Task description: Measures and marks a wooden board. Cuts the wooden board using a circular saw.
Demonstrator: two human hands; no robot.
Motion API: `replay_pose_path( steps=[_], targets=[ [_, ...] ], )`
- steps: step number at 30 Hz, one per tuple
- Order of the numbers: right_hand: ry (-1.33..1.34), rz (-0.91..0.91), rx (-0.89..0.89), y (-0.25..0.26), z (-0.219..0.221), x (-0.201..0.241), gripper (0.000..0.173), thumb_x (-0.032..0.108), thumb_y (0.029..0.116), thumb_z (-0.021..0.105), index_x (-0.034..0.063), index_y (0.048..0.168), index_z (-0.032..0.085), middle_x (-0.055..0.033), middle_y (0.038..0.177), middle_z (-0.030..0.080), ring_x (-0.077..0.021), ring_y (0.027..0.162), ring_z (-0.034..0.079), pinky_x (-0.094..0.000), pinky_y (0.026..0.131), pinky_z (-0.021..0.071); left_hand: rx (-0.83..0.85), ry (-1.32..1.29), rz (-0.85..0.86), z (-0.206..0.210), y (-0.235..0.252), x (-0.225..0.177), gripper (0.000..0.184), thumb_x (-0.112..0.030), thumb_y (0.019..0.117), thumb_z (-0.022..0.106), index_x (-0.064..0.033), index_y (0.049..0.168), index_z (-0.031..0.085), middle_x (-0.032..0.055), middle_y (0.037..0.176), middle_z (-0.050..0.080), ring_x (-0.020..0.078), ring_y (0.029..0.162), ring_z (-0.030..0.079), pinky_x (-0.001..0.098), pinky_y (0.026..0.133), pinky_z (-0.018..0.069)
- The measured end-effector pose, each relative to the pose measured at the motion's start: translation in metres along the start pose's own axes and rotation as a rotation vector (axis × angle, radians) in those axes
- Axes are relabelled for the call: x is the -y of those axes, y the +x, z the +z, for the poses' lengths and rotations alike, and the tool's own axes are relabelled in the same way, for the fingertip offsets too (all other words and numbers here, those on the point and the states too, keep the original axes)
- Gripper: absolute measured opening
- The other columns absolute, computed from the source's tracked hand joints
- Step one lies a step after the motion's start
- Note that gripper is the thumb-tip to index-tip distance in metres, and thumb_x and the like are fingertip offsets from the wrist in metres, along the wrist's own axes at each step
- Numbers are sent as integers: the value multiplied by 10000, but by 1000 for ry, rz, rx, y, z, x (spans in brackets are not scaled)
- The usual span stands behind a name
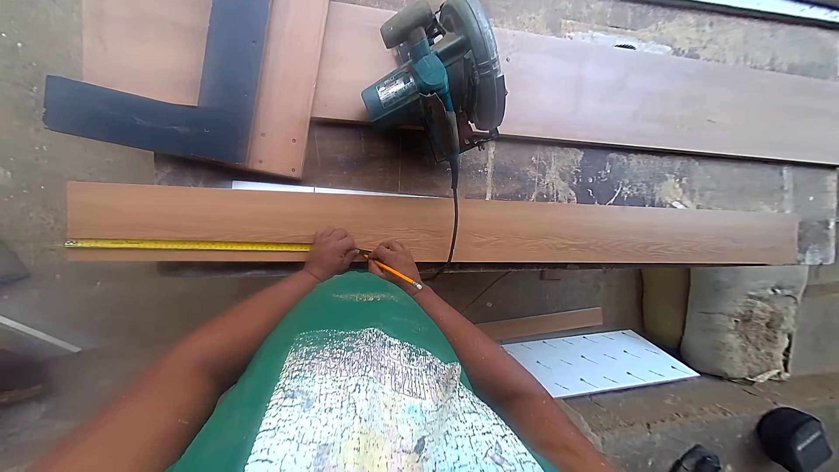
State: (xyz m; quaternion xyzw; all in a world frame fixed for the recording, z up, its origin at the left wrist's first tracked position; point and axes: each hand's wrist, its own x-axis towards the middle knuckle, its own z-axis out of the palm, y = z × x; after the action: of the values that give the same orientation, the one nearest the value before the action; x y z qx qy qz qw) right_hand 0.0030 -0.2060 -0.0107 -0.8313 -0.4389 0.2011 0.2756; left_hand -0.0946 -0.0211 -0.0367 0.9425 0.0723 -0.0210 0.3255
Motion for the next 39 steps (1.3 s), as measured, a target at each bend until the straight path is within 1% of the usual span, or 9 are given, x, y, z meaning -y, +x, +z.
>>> replay_pose_path(
  steps=[6,10,28,30,32,34,36,37,39],
  targets=[
    [4,16,-3,-1,1,0,173,200,895,651,82,894,777,-120,915,731,-321,934,690,-496,851,512,-13,4,15,0,-1,0,128,-176,914,732,-55,876,749,146,951,697,362,925,644,547,790,470],
    [22,27,11,0,-1,2,176,197,896,655,71,904,777,-126,927,731,-327,948,690,-506,864,507,-12,-3,15,0,0,0,131,-165,914,724,-44,868,743,155,963,705,371,957,659,560,799,486],
    [-8,31,-3,0,1,1,169,212,896,663,85,898,774,-118,913,726,-315,924,688,-499,849,510,-27,18,26,2,0,2,140,-184,912,728,-53,865,737,141,948,704,361,930,658,541,779,480],
    [7,43,17,1,-2,3,163,208,896,667,84,892,773,-120,919,728,-315,934,688,-506,858,504,-35,16,28,2,0,2,139,-181,910,730,-51,863,736,145,949,704,362,926,659,542,780,479],
    [83,51,26,2,-5,2,159,185,884,664,67,866,768,-130,934,726,-321,960,680,-523,895,491,-32,8,19,1,0,1,139,-178,914,730,-48,866,736,148,955,704,363,932,656,542,786,475],
    [212,32,-17,-3,-7,-3,170,147,868,637,26,830,751,-161,963,727,-344,995,671,-533,942,473,-28,0,17,0,-1,0,138,-175,910,732,-46,863,738,149,955,704,363,929,651,543,789,470],
    [313,0,-101,-6,-8,-8,220,151,869,575,9,820,735,-169,985,727,-338,1028,668,-512,948,483,-21,-2,12,0,1,0,136,-179,913,730,-51,872,746,146,964,709,366,947,654,549,799,473],
    [326,-29,-149,-8,-8,-10,245,159,891,546,12,847,737,-158,981,727,-327,1028,667,-499,931,498,-19,-2,10,0,1,0,138,-181,918,727,-51,877,748,148,969,710,369,952,655,552,800,476],
    [212,-116,-217,-11,-6,-16,258,172,944,543,39,927,763,-126,969,745,-316,1016,683,-498,908,514,-10,-1,1,0,1,0,145,-183,929,717,-49,879,745,154,975,708,378,966,655,564,801,479]
  ],
)
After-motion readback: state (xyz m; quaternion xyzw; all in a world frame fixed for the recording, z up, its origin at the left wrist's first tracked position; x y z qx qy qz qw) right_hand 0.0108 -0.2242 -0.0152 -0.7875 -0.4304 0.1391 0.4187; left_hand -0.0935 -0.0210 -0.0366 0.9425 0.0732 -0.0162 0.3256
